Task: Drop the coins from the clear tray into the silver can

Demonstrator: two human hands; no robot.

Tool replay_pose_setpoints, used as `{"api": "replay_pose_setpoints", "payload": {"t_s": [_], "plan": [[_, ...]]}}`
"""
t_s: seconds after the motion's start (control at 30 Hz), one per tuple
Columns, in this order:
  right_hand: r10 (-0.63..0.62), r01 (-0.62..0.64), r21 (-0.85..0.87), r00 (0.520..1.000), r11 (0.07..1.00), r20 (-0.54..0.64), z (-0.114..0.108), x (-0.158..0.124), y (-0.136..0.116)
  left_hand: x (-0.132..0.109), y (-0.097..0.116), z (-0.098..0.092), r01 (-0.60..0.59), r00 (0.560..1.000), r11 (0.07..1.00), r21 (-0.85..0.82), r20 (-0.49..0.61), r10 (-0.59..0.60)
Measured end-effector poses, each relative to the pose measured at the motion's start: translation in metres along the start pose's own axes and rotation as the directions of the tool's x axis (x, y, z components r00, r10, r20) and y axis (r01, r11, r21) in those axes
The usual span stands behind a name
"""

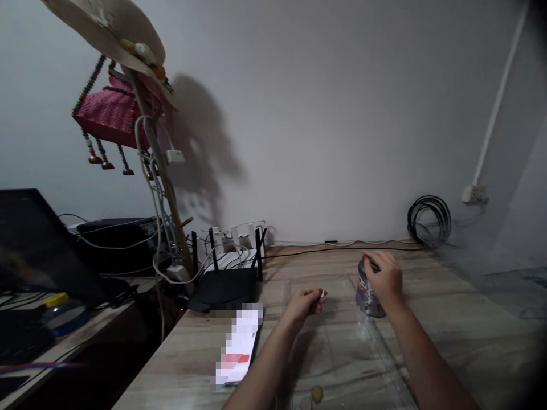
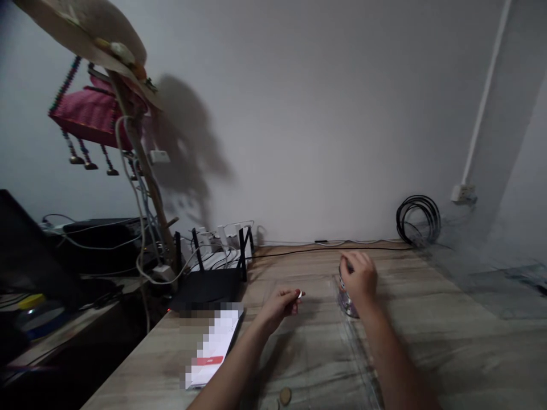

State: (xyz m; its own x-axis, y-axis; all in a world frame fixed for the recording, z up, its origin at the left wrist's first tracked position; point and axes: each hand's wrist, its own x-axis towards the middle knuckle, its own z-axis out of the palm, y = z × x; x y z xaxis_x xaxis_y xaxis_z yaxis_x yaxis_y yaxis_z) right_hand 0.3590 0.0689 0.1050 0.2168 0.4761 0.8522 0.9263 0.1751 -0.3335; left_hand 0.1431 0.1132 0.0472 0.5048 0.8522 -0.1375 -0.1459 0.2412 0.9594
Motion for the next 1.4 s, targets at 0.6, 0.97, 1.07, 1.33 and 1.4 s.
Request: {"api": "replay_pose_setpoints", "payload": {"t_s": [0.6, 0.97, 1.07, 1.33, 1.4], "plan": [[-0.109, 0.092, 0.081, 0.964, 0.992, 0.243, 0.012, -0.015, -0.031, -0.002, 0.001, -0.003, 0.079, 0.991, 0.996, -0.032, 0.112, -0.075], [0.343, -0.292, -0.271, 0.926, 0.917, 0.161, -0.012, 0.01, 0.043, -0.005, 0.004, 0.0, 0.046, 0.997, 0.984, 0.173, 0.051, -0.056], [0.237, -0.21, -0.278, 0.969, 0.937, 0.068, -0.011, 0.006, 0.034, -0.001, -0.001, 0.001, 0.017, 1.0, 0.943, 0.332, -0.014, -0.013], [0.086, -0.066, -0.103, 0.975, 0.993, 0.207, -0.007, -0.001, -0.023, -0.026, 0.005, 0.007, -0.09, 0.986, 0.575, 0.813, -0.009, 0.168], [0.074, -0.036, -0.092, 0.884, 0.995, 0.461, -0.007, -0.022, -0.04, -0.046, 0.004, 0.006, -0.097, 0.992, 0.585, 0.805, 0.033, 0.119]]}}
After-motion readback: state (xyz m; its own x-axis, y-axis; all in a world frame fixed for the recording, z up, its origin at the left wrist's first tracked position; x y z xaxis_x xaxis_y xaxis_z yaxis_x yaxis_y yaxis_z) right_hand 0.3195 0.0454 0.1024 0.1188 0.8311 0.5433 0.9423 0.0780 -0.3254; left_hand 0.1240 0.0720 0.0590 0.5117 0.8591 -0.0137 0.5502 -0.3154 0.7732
